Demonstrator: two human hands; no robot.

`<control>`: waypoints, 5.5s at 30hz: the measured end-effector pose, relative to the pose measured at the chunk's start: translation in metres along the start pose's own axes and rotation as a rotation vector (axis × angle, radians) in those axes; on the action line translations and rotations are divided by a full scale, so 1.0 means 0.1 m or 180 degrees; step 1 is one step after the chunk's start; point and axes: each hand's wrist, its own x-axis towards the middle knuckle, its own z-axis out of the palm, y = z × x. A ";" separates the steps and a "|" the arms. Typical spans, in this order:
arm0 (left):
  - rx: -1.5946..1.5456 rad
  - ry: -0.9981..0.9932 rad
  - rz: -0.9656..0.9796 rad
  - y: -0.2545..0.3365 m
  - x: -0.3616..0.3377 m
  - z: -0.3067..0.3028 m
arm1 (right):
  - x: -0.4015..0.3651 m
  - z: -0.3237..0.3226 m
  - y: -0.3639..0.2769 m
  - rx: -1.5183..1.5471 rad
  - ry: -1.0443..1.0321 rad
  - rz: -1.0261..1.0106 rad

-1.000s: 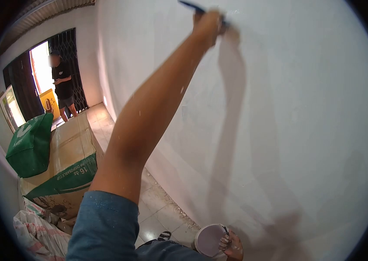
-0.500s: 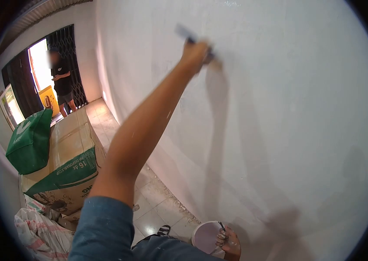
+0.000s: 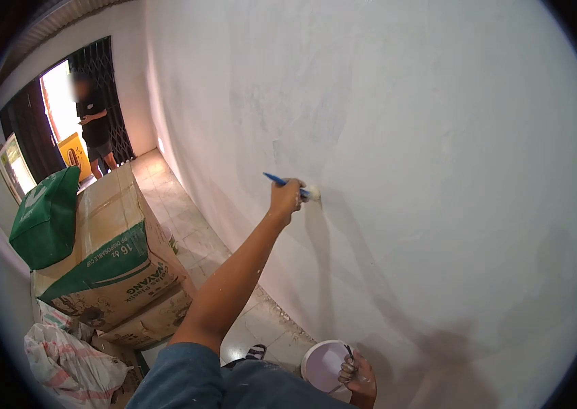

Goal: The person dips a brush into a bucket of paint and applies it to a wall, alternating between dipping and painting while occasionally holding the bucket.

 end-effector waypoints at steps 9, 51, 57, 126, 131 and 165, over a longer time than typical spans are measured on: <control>-0.1462 -0.0726 0.2190 2.90 0.02 1.25 | 0.08 -0.20 -0.02 0.0196 -0.0127 0.0053; -0.0641 -0.1408 0.5675 2.71 1.09 -0.04 | 0.67 1.96 1.45 0.1131 0.1236 -0.1443; 0.2199 -0.1252 0.5735 2.20 1.27 -0.17 | 0.87 2.26 1.67 0.1393 0.1278 -0.1503; 0.3489 -0.3577 0.5120 0.59 1.17 -0.17 | 0.86 1.85 2.33 0.1261 0.0852 -0.1677; 0.1537 -0.1655 0.6237 2.91 1.27 0.28 | 0.86 1.85 2.28 0.1264 0.0958 -0.1449; 0.2232 -0.2329 0.6220 2.79 1.32 0.39 | 0.44 1.46 1.45 0.0835 0.0999 -0.1234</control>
